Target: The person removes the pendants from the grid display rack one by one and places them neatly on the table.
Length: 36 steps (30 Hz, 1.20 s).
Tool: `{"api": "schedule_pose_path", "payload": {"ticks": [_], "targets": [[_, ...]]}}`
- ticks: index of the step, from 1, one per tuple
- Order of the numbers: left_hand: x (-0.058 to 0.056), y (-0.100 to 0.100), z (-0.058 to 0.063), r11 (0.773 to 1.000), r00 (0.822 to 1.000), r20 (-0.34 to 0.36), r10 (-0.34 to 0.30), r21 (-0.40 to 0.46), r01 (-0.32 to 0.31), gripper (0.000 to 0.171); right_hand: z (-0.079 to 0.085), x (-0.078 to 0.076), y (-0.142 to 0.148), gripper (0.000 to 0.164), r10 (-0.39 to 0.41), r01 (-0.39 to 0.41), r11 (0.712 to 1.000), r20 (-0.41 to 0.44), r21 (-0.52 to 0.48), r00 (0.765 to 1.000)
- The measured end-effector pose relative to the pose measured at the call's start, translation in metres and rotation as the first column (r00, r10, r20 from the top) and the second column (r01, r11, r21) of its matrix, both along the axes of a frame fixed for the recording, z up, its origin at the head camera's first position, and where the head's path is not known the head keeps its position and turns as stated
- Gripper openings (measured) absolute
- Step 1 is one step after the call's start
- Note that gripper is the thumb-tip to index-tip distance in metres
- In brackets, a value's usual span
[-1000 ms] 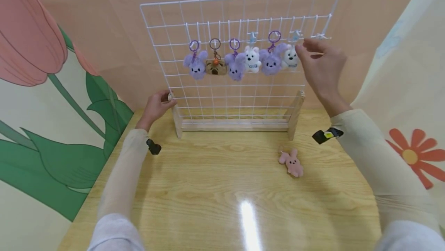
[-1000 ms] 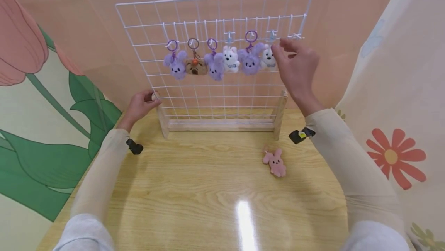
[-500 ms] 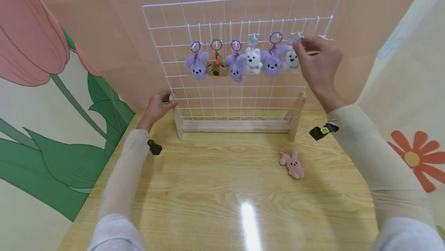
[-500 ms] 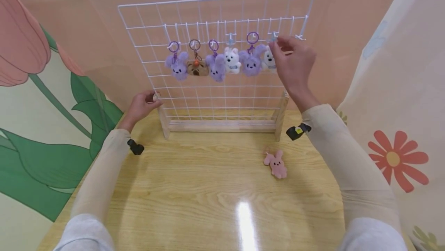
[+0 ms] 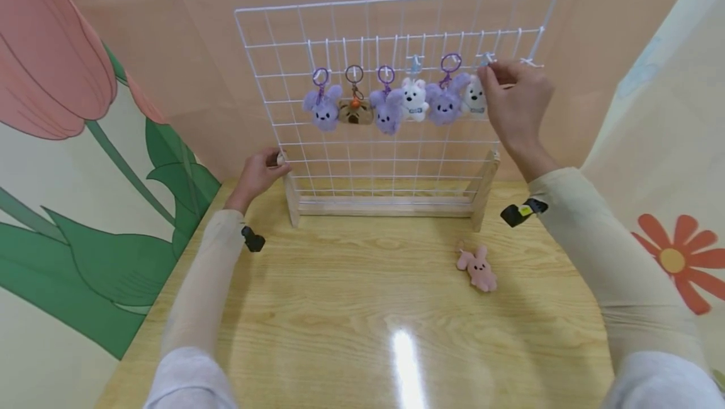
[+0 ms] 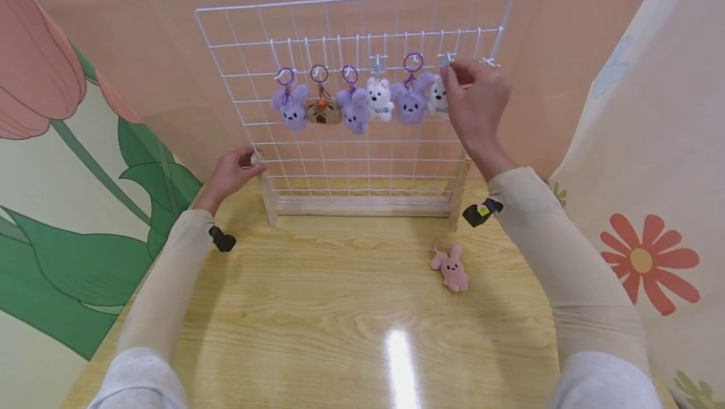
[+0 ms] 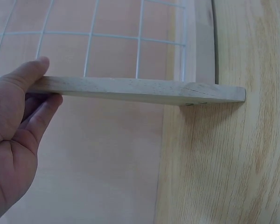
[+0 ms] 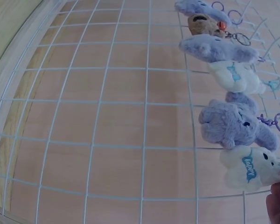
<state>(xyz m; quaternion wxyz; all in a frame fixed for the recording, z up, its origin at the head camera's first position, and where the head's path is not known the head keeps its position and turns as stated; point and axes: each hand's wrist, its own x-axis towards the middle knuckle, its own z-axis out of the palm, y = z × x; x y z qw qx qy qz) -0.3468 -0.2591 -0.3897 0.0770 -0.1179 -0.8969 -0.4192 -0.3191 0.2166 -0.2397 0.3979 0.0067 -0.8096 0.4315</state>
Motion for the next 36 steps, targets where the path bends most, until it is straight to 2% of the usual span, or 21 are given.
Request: {"api": "schedule_pose_path", "payload": {"ticks": [6,13,21,36], "targets": [[0.001,0.0,0.001,1.0,1.0,-0.004,-0.009,0.001,0.009,0.048,0.0,-0.001,0.001,0.026,-0.005,0.005,0.999,0.002,-0.036,1.0],[0.0,0.0,0.0,1.0,1.0,-0.011,-0.012,-0.005,0.012,0.044,-0.001,0.005,0.003,0.028,0.015,-0.015,0.999,-0.017,-0.034,1.0],[0.0,0.0,0.0,1.0,1.0,0.002,-0.011,0.0,0.011,0.045,0.001,0.017,0.004,0.026,0.026,-0.027,1.0,-0.075,-0.013,0.997],[-0.001,-0.001,0.0,0.999,0.999,-0.021,-0.033,-0.029,0.033,0.042,0.006,0.041,0.004,0.026,0.081,-0.081,0.997,-0.096,0.006,0.992]]}}
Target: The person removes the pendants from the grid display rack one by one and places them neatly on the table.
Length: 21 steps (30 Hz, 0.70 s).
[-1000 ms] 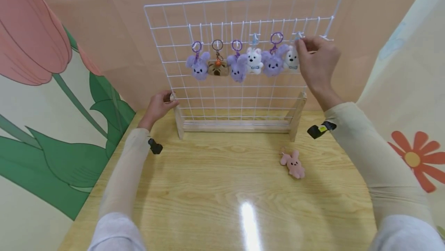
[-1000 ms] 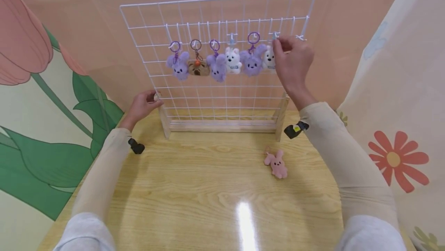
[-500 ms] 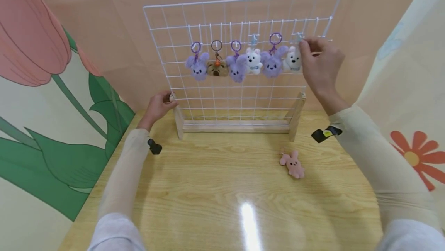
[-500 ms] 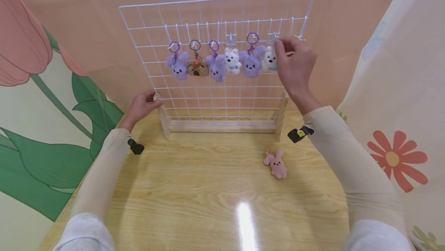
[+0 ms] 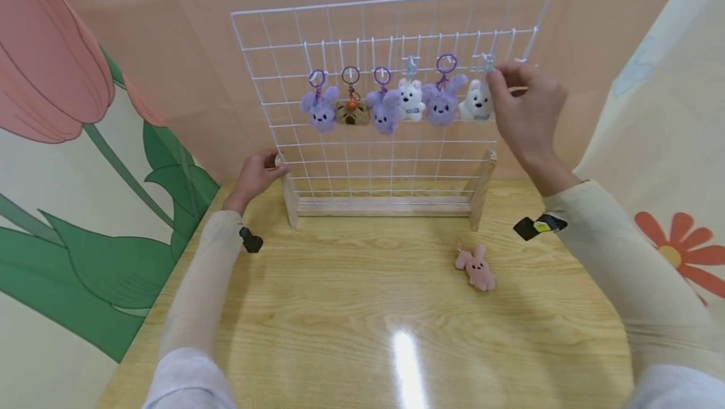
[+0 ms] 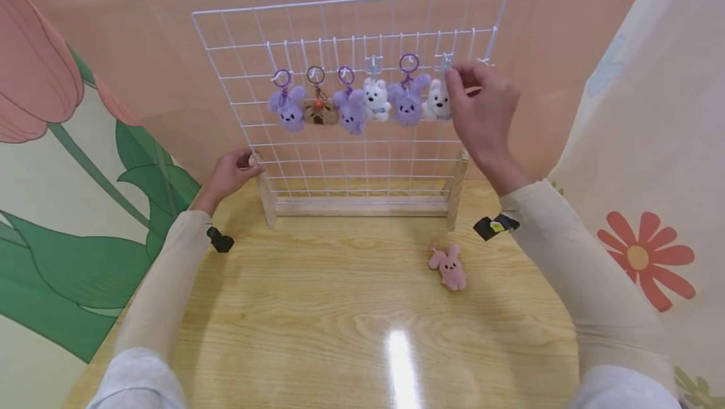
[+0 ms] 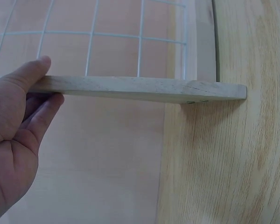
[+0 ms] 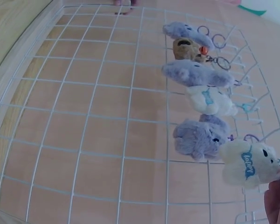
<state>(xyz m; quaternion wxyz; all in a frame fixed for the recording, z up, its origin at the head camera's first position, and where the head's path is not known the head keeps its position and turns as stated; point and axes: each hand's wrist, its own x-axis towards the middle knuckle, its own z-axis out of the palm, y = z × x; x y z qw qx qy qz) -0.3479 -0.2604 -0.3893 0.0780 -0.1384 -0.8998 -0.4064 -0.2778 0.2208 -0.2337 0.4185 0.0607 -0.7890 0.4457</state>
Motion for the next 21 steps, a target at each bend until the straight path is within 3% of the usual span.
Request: {"api": "schedule_pose_path", "payload": {"ticks": [10,16,21], "targets": [[0.001,0.0,0.001,1.0,1.0,0.003,0.003,0.0,-0.003,0.042,-0.011,0.016,0.002,0.023,0.059,-0.059,0.998,0.006,0.018,0.998],[0.002,0.001,0.002,1.0,1.0,0.002,0.008,0.0,-0.008,0.042,-0.024,0.028,0.002,0.028,0.093,-0.092,0.992,-0.008,0.092,0.996],[0.002,0.001,0.002,1.0,1.0,0.002,0.011,0.0,-0.011,0.042,-0.038,0.036,0.001,0.03,0.115,-0.118,0.989,0.038,0.089,0.993]]}}
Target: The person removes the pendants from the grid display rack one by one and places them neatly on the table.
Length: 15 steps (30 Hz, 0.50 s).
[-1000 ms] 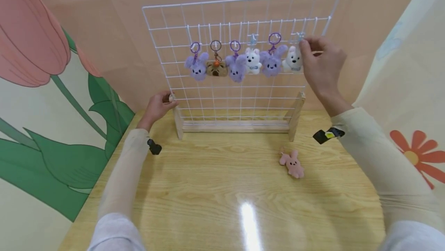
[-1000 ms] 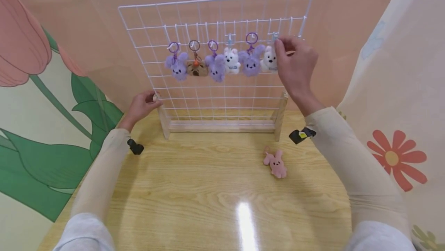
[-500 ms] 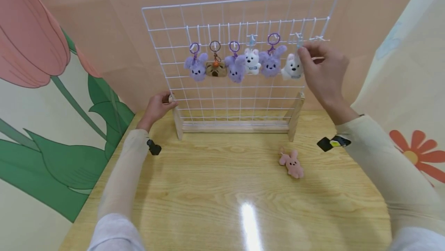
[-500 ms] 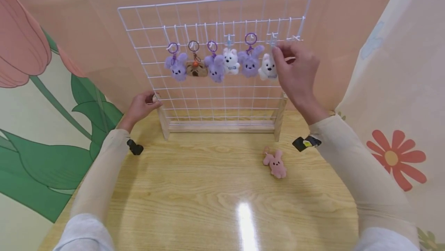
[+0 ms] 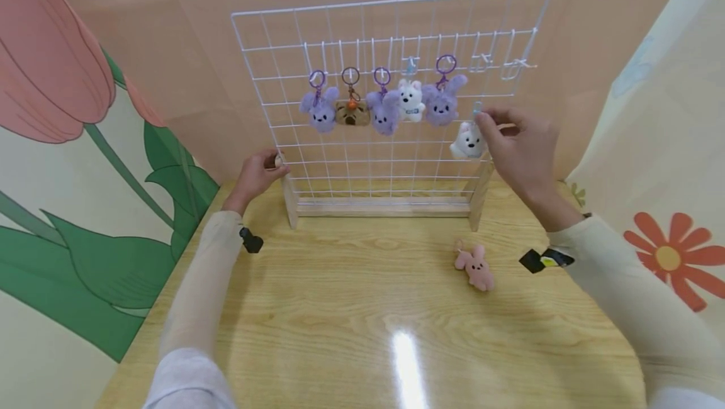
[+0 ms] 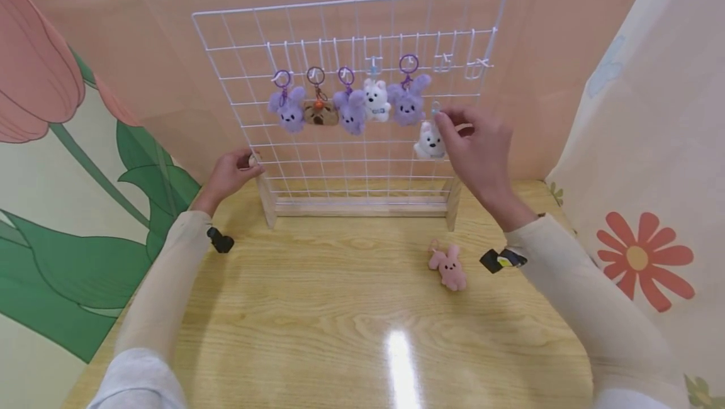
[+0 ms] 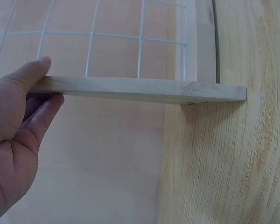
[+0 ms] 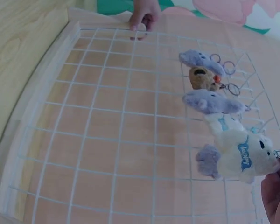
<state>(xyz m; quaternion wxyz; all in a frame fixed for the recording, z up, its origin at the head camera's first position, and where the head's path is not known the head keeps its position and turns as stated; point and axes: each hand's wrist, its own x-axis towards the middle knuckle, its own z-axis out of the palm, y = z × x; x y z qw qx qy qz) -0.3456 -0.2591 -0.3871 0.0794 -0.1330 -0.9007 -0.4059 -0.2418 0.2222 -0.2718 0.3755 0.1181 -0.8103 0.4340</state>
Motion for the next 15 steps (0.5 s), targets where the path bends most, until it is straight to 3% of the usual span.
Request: {"api": "schedule_pose_path", "payload": {"ticks": [9,15], "targets": [[0.0,0.0,-0.002,1.0,1.0,-0.003,0.002,0.006,-0.002,0.039,-0.041,0.009,0.001,0.027,0.055,-0.055,0.998,0.011,0.02,0.998],[-0.002,-0.001,-0.003,1.0,1.0,0.006,0.0,0.016,0.0,0.046,-0.068,0.013,0.003,0.017,0.126,-0.126,0.991,-0.01,0.038,0.992]]}}
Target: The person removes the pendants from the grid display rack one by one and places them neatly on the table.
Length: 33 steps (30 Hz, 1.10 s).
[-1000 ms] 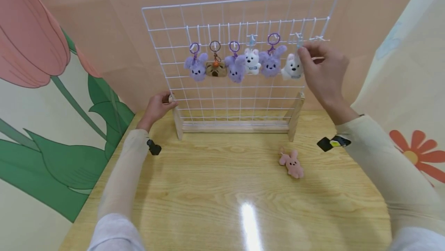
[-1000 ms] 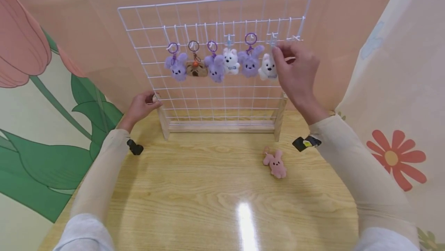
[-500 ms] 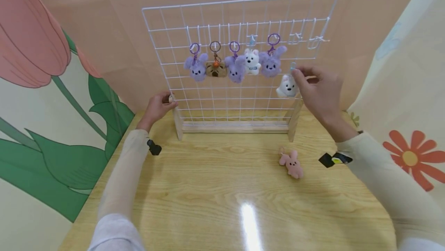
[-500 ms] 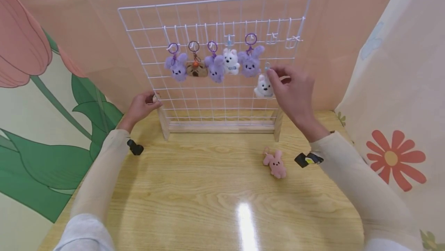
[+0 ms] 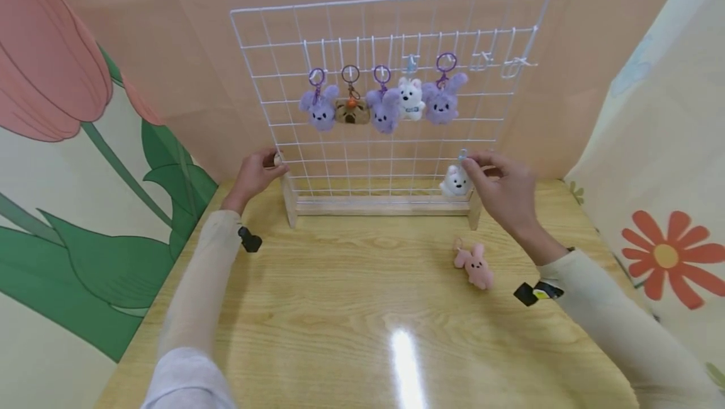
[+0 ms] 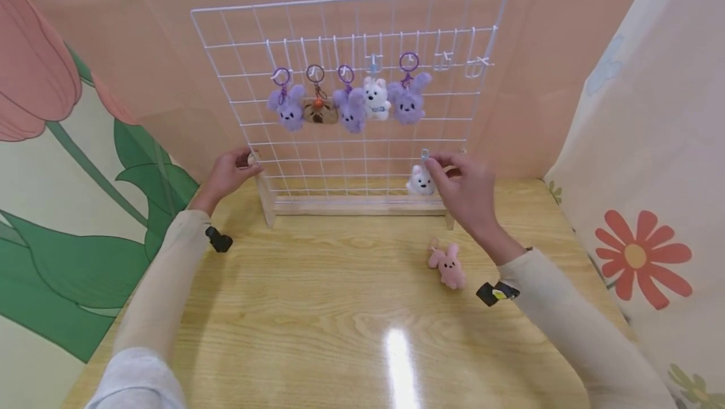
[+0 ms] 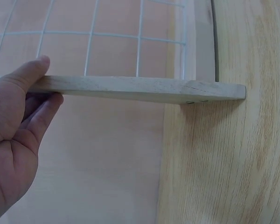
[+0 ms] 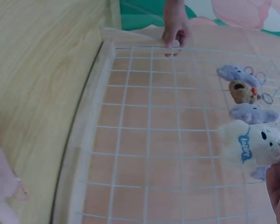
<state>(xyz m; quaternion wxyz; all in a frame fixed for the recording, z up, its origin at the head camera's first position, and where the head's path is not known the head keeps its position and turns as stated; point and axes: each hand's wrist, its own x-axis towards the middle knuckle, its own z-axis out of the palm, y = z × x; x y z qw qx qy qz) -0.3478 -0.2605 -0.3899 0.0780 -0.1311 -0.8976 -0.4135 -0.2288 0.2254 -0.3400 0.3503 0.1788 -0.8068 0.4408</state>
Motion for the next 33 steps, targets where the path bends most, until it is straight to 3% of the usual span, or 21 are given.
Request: {"api": "schedule_pose_path", "payload": {"ticks": [4,12,33], "targets": [[-0.001,-0.001,0.0,1.0,1.0,0.008,-0.008,-0.004,0.008,0.052,-0.019,0.003,0.002,0.011,0.046,-0.046,0.999,0.001,0.017,0.999],[0.0,0.001,-0.001,1.0,1.0,0.013,-0.003,0.002,0.003,0.048,-0.05,0.012,0.004,0.011,0.058,-0.061,0.997,0.067,0.053,0.996],[0.0,-0.001,-0.002,1.0,1.0,0.011,-0.013,0.022,0.013,0.049,-0.106,0.045,0.011,0.007,0.1,-0.116,0.99,0.19,0.08,0.977]]}}
